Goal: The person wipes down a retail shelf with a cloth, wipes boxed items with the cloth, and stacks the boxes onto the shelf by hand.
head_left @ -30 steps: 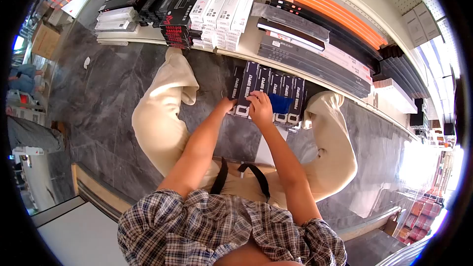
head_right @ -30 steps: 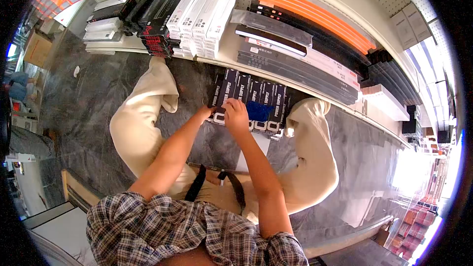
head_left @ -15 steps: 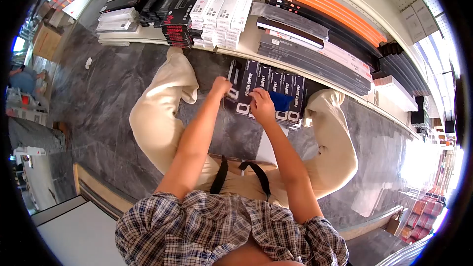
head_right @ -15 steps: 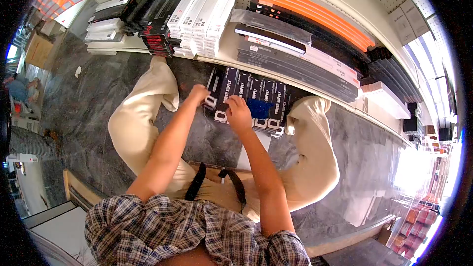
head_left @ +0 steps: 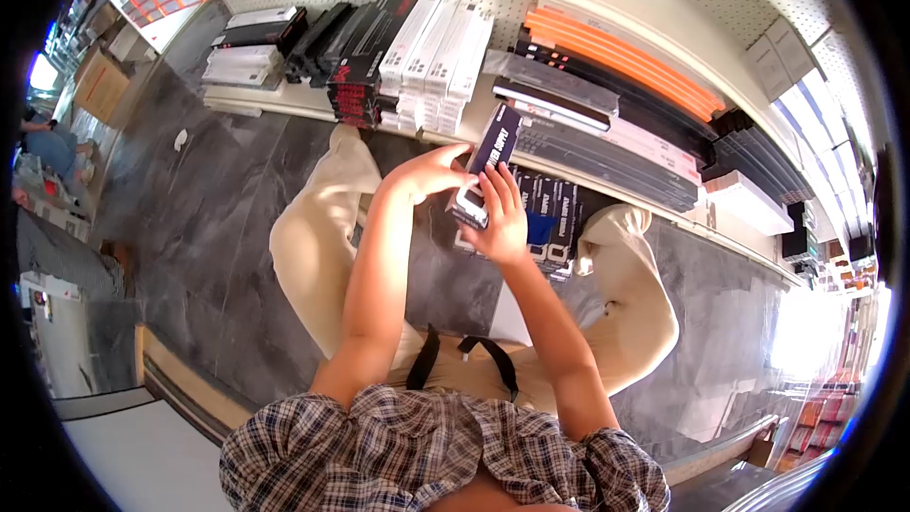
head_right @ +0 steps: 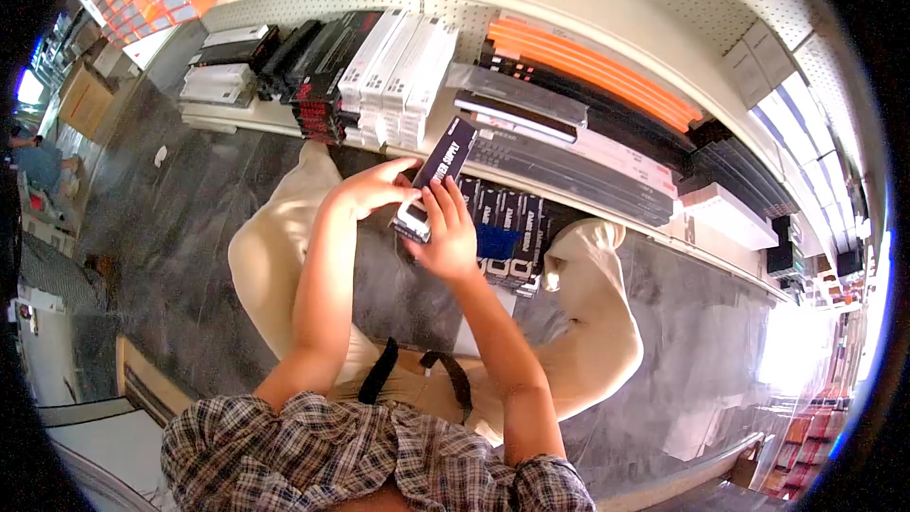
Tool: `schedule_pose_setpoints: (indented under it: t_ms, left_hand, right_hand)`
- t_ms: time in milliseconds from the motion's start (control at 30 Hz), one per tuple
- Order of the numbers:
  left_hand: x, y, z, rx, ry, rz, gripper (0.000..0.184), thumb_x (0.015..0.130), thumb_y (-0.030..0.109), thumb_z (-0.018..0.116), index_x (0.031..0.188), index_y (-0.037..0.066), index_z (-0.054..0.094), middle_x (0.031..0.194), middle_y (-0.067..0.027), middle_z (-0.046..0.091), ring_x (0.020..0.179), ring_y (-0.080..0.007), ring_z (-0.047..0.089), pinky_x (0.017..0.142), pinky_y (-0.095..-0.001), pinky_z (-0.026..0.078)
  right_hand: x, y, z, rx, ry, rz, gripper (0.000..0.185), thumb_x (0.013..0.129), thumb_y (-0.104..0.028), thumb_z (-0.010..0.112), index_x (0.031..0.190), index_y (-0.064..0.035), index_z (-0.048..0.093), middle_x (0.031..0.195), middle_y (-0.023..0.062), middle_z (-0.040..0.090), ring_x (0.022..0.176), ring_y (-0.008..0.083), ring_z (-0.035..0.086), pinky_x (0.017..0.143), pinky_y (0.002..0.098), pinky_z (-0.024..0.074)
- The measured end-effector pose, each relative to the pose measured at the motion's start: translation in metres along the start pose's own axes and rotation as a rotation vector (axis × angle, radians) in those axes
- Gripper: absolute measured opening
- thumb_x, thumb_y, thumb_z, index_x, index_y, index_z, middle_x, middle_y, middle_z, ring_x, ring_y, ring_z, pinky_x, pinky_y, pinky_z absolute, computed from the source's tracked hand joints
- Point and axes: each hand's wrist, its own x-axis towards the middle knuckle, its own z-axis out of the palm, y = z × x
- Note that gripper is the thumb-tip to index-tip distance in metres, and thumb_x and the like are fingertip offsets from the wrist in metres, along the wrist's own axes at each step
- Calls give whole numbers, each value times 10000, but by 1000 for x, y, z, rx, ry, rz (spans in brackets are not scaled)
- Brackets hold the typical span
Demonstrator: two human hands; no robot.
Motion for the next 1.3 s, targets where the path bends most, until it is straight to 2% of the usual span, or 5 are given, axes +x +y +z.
schedule_pose_setpoints:
  t_ms: [167, 433, 633, 967, 1300]
  left_hand:
    - [-34, 70, 39, 394, 33, 254, 654, 804, 94, 635, 1367, 25, 309, 887, -81, 577, 791, -136, 545, 676, -263, 459]
    - [16, 187, 48, 60, 117, 734, 501, 831, 175, 635, 1269, 7, 458, 1079, -117, 588, 951, -162, 564, 827, -287, 468]
    - [51, 239, 2, 222, 260, 998, 471, 932, 345, 482, 1319, 83, 427, 1287, -76, 487, 1165, -165, 455, 980, -307, 349]
    - [25, 185, -71, 363, 568, 769, 272, 839, 97, 560, 1107, 56, 572, 1053, -70, 613, 993, -193, 580, 836, -291, 448]
    - [44, 164, -71, 446, 568, 739, 188, 872, 72, 542, 1033, -13, 587, 1009, -76, 637, 987, -145, 579, 894, -264, 417]
  right_hand:
    - [23, -26, -38, -90, 264, -122, 721, 745, -460, 662, 1241, 11, 436, 1316, 241, 377, 1234, 501, 312, 991, 565, 301]
    - [150, -2, -94, -172, 387, -164, 554, 715, -75, 710, 1234, -75, 518, 1339, 188, 407, 1158, 356, 478, 921, 397, 449]
    - [300, 48, -129, -137, 437, -348, 357, 813, -178, 649, 1151, -88, 581, 1250, 137, 518, 1063, 338, 554, 826, 361, 498]
    - [386, 97, -120, -42, 6, -15, 325, 916, -288, 488, 1191, -124, 542, 1150, 129, 585, 1085, 316, 520, 919, 364, 407]
    - [361, 96, -104, -122, 501, -28, 364, 824, -103, 597, 1161, -36, 478, 1151, 211, 502, 984, 360, 537, 823, 430, 456]
